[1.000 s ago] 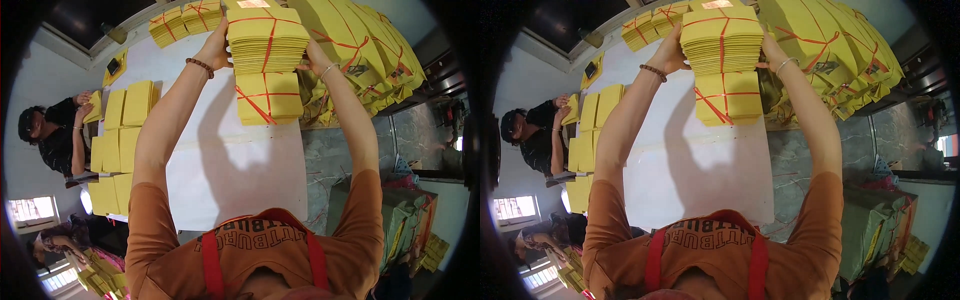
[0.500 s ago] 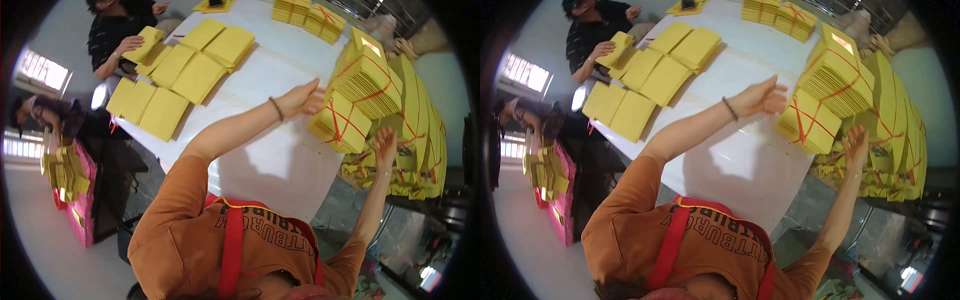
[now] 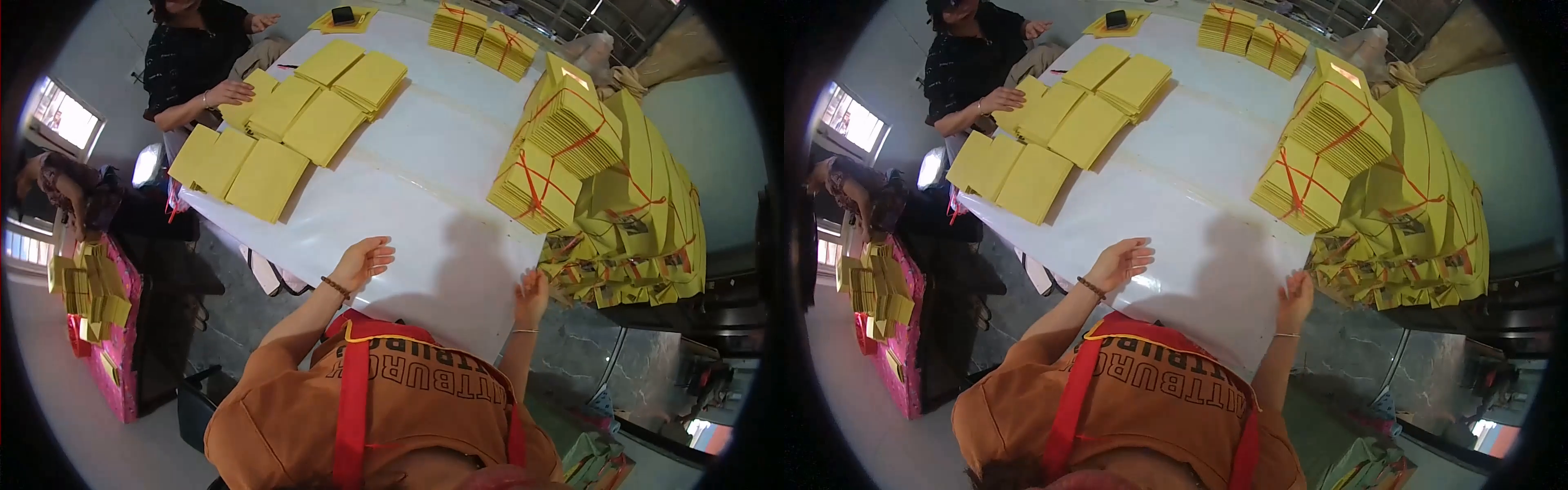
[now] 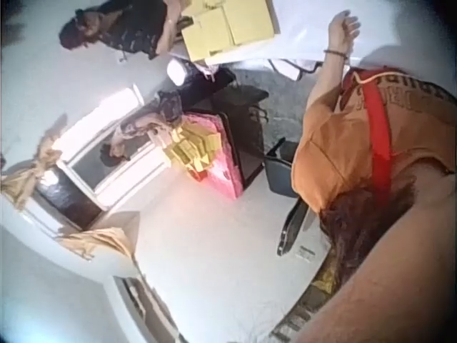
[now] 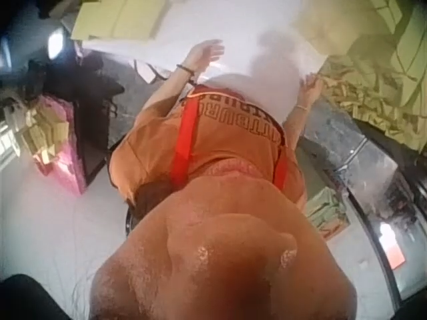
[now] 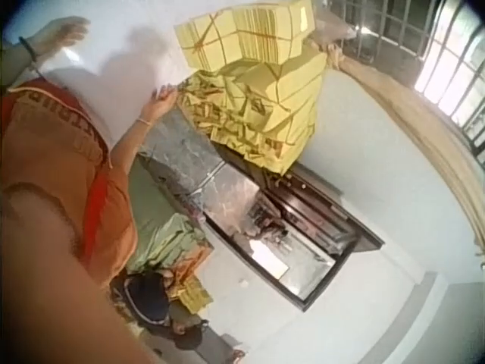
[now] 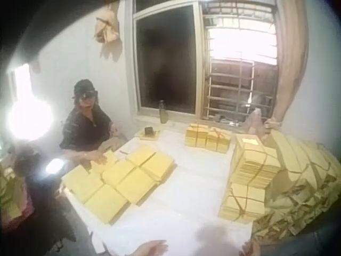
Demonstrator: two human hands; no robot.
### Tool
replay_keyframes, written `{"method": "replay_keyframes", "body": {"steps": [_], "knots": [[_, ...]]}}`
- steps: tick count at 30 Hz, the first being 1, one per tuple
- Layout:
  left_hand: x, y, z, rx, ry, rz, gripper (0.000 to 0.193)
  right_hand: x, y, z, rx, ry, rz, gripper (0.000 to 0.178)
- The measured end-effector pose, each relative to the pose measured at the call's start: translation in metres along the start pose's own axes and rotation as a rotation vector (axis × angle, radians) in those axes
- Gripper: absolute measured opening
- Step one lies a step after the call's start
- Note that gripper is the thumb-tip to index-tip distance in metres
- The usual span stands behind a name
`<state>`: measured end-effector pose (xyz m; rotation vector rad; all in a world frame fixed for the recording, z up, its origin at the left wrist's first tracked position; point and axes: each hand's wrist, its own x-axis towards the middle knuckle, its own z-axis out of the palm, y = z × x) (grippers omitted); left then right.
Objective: Tying stacks of yellow paper with red string and stacking them in a warehouse setting.
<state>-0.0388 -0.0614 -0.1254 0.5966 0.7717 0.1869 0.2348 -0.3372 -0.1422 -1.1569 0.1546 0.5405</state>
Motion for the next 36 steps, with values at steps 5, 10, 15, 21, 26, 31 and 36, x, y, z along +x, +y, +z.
{"method": "replay_keyframes", "body": {"steps": [5,10,15,21,26,31,36], "knots": [[-0.006,-0.020,0.030,0.108,-0.056,0.005,0.031,-0.038,0.005,0.032,-0.114,0.050,0.032,0.038],[-0.014,-0.045,0.054,0.266,-0.126,0.050,0.030,-0.050,0.011,0.029,-0.178,-0.087,0.036,0.037],[-0.017,-0.071,0.047,0.383,-0.136,0.080,0.029,-0.059,0.015,0.011,-0.260,-0.060,0.025,0.034],[-0.027,-0.079,0.025,1.283,0.252,0.904,0.038,-0.055,0.011,-0.007,-0.354,-0.007,0.029,0.029],[-0.027,-0.096,0.009,1.704,0.605,1.028,0.044,-0.020,0.051,-0.033,-0.469,-0.057,-0.262,0.025],[-0.028,-0.104,0.006,1.816,0.638,1.009,0.044,-0.016,0.060,-0.026,-0.580,-0.245,-0.277,0.025],[-0.029,-0.101,0.011,1.812,0.623,1.006,0.044,-0.029,0.051,-0.008,-0.687,-0.241,-0.244,0.023]]}}
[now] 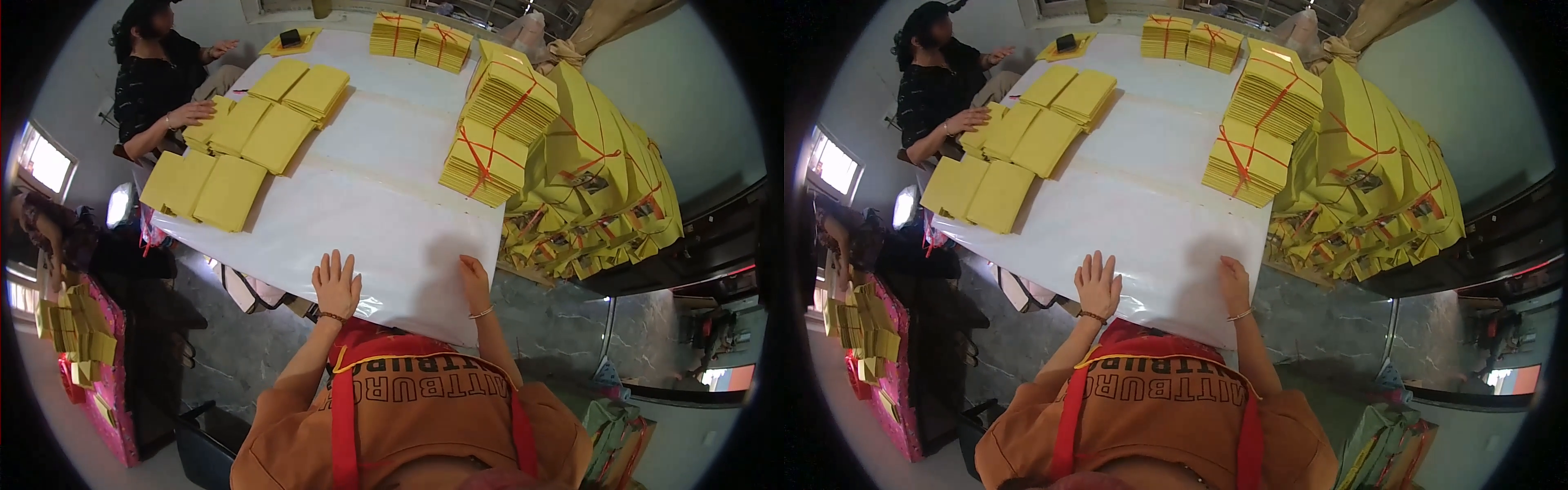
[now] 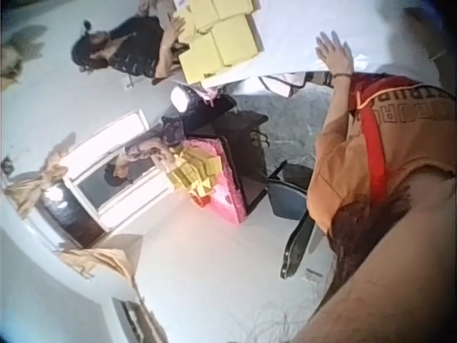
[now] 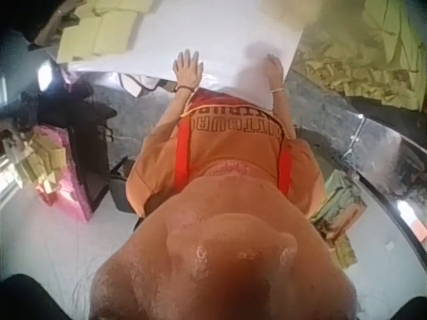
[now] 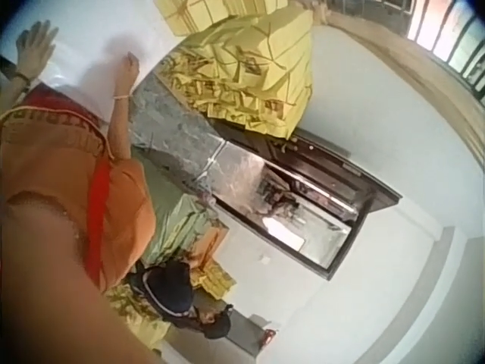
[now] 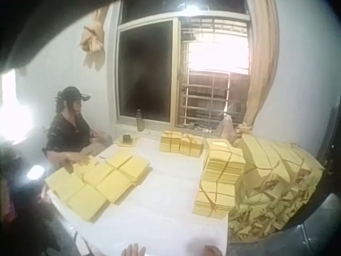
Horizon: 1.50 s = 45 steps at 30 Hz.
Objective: Tying stacks of yellow paper with red string and stacking them in a warehouse setting.
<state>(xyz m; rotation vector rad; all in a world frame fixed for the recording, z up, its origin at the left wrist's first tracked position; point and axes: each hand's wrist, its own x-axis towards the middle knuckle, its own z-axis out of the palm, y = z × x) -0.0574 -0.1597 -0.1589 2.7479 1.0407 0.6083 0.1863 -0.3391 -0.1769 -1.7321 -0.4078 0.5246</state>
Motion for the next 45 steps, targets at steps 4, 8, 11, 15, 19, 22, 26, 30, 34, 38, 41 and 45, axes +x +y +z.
{"method": "replay_keyframes", "body": {"steps": [4,8,11,15,19,22,26,30,34,38,41,45], "knots": [[0.006,0.000,-0.004,0.001,-0.014,0.002,0.045,0.005,0.002,0.000,-0.058,0.024,-0.012,0.022],[0.007,-0.004,-0.004,0.011,-0.025,-0.007,0.045,0.007,-0.007,0.010,0.041,0.073,0.081,0.021],[0.008,-0.005,-0.002,0.019,-0.034,0.018,0.046,0.009,-0.005,0.011,-0.034,0.082,0.047,0.021],[0.005,-0.010,0.005,-0.059,-0.109,0.004,0.047,0.004,-0.009,0.012,0.058,0.113,0.116,0.021],[0.025,-0.010,-0.003,-0.301,-0.233,-0.065,0.043,0.009,-0.043,0.011,0.205,0.224,0.284,0.021],[0.067,0.000,0.000,-0.435,-0.245,-0.057,0.039,0.024,-0.072,0.000,0.249,0.536,0.117,0.020],[0.152,0.046,0.011,-0.855,-0.203,0.206,0.033,0.046,-0.121,-0.013,0.346,0.597,-0.064,0.021],[0.264,0.099,0.013,-1.081,-0.049,0.445,0.039,0.089,-0.173,-0.022,0.201,0.436,-0.139,0.039],[0.348,0.136,0.001,-1.230,-0.113,0.231,0.052,0.155,-0.211,-0.039,0.232,0.297,-0.134,0.065],[0.381,0.158,-0.009,-1.485,-0.147,0.147,0.064,0.216,-0.242,-0.055,0.405,0.340,-0.089,0.075],[0.391,0.166,-0.031,-1.651,-0.497,-0.122,0.075,0.235,-0.255,-0.058,0.480,0.173,-0.128,0.070],[0.405,0.181,-0.004,-1.636,-0.601,-0.116,0.083,0.250,-0.254,-0.054,0.557,0.097,-0.131,0.051]]}}
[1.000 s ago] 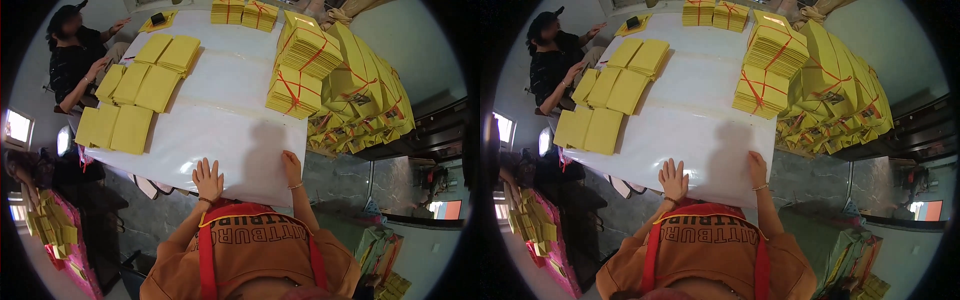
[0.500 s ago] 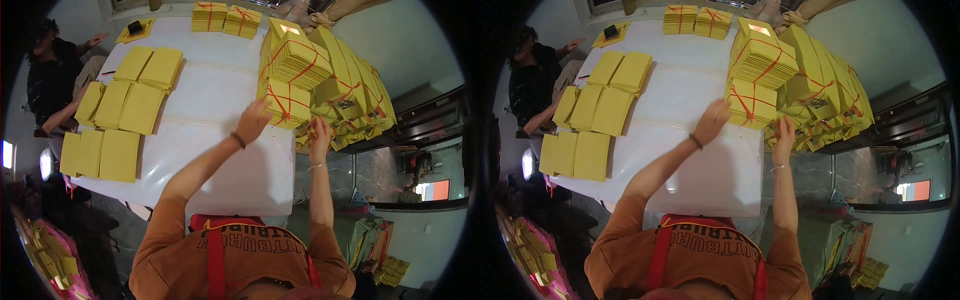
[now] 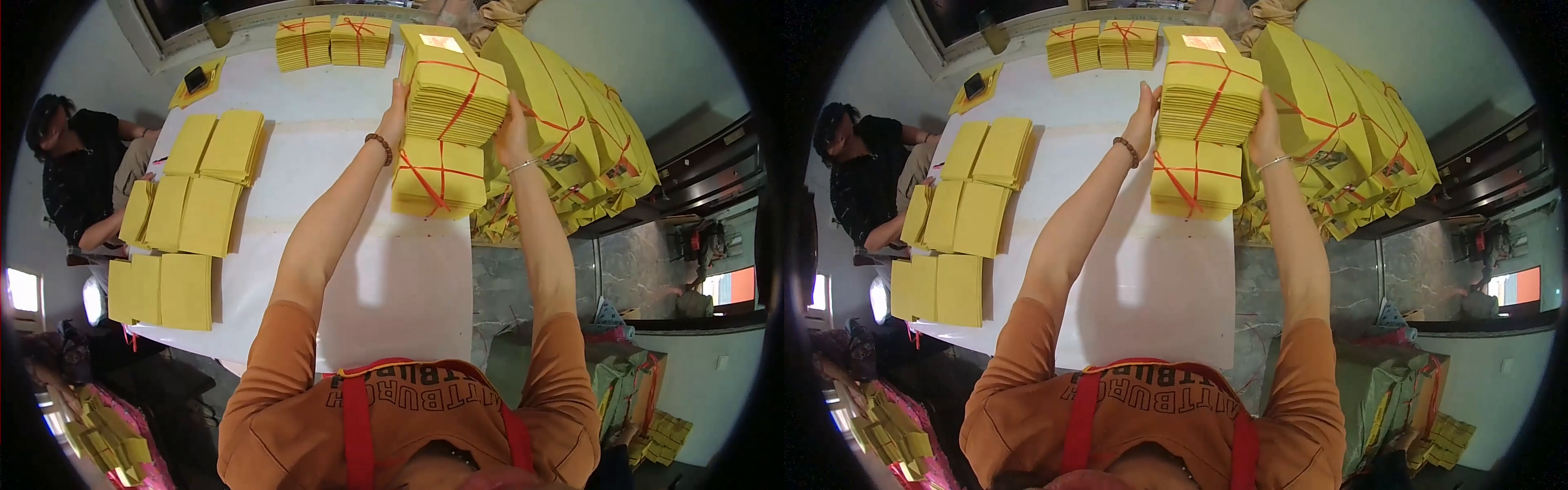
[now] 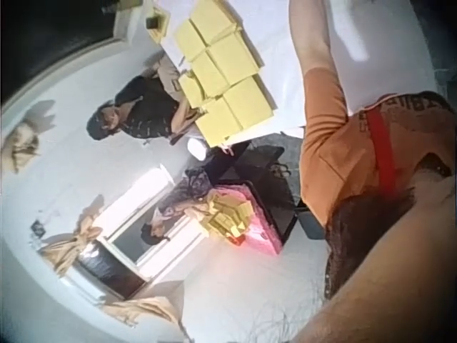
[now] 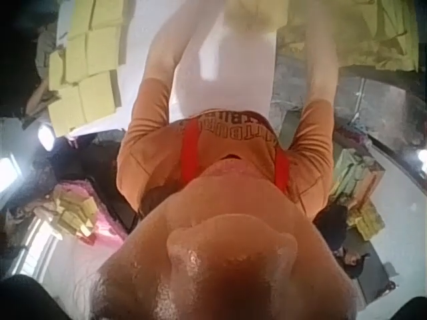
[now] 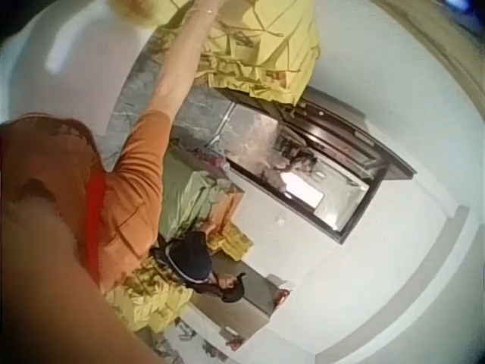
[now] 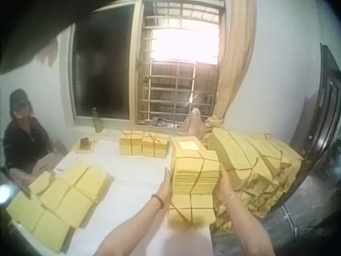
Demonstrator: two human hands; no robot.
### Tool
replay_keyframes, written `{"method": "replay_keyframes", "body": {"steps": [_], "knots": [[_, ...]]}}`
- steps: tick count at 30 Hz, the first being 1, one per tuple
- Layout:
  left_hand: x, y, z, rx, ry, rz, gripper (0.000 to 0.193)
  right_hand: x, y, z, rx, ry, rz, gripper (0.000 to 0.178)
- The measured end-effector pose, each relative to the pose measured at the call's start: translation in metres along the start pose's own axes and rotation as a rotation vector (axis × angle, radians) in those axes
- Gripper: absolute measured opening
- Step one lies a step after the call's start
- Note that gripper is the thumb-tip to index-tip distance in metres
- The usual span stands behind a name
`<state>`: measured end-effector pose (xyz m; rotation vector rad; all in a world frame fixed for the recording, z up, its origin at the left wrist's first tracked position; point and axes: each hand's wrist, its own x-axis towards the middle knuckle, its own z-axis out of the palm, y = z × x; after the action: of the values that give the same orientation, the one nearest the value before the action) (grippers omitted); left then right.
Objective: Tying stacks of yellow paper with red string and stacking them in a warehouse setting.
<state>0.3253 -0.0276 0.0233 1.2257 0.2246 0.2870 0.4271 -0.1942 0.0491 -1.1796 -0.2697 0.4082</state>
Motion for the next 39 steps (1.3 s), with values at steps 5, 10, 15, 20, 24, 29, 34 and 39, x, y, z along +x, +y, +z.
{"method": "replay_keyframes", "body": {"steps": [5,10,15,20,24,29,34,39], "knots": [[0.027,-0.035,-0.005,0.031,0.014,0.072,0.078,-0.005,-0.005,-0.004,0.028,-0.059,0.026,0.045],[-0.034,0.016,0.030,-0.084,-0.026,0.326,0.071,-0.047,-0.021,0.007,0.071,-0.016,-0.121,0.043],[-0.096,0.017,0.019,-0.128,0.035,0.497,0.060,-0.116,-0.050,0.013,0.204,-0.206,-0.286,0.052],[-0.236,-0.057,0.000,-0.315,-0.043,0.237,0.063,-0.229,0.023,0.000,-0.040,-0.073,-0.171,0.068],[-0.281,-0.105,0.001,-0.152,0.175,0.041,0.066,-0.282,0.074,-0.025,-0.058,0.011,0.121,0.068],[-0.257,-0.148,-0.010,-0.014,0.149,-0.053,0.067,-0.270,0.120,-0.051,0.048,0.111,0.194,0.054],[-0.218,-0.124,0.011,-0.108,0.073,0.130,0.064,-0.236,0.130,-0.068,0.072,0.057,0.105,0.040],[-0.214,-0.169,0.006,-0.167,0.160,0.178,0.059,-0.207,0.127,-0.110,0.073,-0.166,0.194,0.037]]}}
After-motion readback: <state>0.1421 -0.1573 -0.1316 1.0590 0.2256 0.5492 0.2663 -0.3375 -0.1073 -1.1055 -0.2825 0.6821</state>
